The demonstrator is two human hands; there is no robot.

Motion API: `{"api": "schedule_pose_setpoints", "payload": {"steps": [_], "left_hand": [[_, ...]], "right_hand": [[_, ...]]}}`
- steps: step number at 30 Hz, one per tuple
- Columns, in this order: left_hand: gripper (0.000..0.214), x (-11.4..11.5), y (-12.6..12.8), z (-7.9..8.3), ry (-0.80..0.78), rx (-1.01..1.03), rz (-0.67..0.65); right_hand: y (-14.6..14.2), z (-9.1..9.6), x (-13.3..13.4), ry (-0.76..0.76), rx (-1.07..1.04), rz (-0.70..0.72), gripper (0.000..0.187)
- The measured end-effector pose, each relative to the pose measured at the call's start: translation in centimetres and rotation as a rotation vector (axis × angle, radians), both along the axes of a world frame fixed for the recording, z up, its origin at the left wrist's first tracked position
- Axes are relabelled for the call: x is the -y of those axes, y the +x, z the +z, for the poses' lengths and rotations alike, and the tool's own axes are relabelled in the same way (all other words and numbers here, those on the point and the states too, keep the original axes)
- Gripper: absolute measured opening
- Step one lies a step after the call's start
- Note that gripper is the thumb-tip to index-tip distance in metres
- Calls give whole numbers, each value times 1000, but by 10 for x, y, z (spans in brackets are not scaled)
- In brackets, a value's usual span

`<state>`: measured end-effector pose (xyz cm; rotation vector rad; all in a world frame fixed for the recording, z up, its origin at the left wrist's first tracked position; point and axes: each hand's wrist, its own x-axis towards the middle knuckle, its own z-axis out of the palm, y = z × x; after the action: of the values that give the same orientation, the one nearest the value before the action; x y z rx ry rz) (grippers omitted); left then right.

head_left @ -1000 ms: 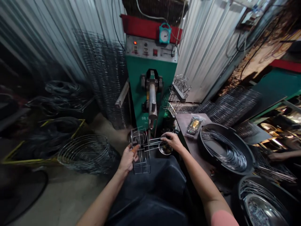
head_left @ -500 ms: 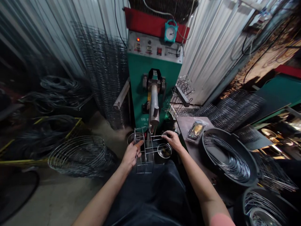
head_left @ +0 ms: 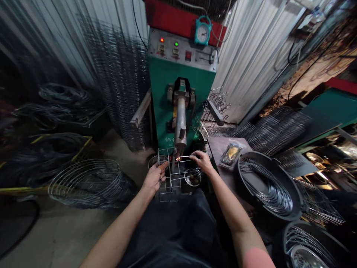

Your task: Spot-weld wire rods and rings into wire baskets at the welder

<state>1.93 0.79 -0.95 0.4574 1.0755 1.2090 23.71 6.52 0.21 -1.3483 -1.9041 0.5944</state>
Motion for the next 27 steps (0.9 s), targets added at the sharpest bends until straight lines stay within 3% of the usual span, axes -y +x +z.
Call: {"api": "schedule_pose_setpoints", "payload": {"steps": [8,11,14,27], "left_hand": [[41,1,0,6,-39,-6,2],[42,1,1,6,-32,-12,9],[43,1,2,4,-16,-11,24],[41,0,3,3,63,-14,52]], "right_hand": [[10,-4,19,222,188,-3,21],[19,-7,24,202,290,10,19],[20,-7,24,175,231,-39,22],[-12,-3,21,119,107,-119,29]]}}
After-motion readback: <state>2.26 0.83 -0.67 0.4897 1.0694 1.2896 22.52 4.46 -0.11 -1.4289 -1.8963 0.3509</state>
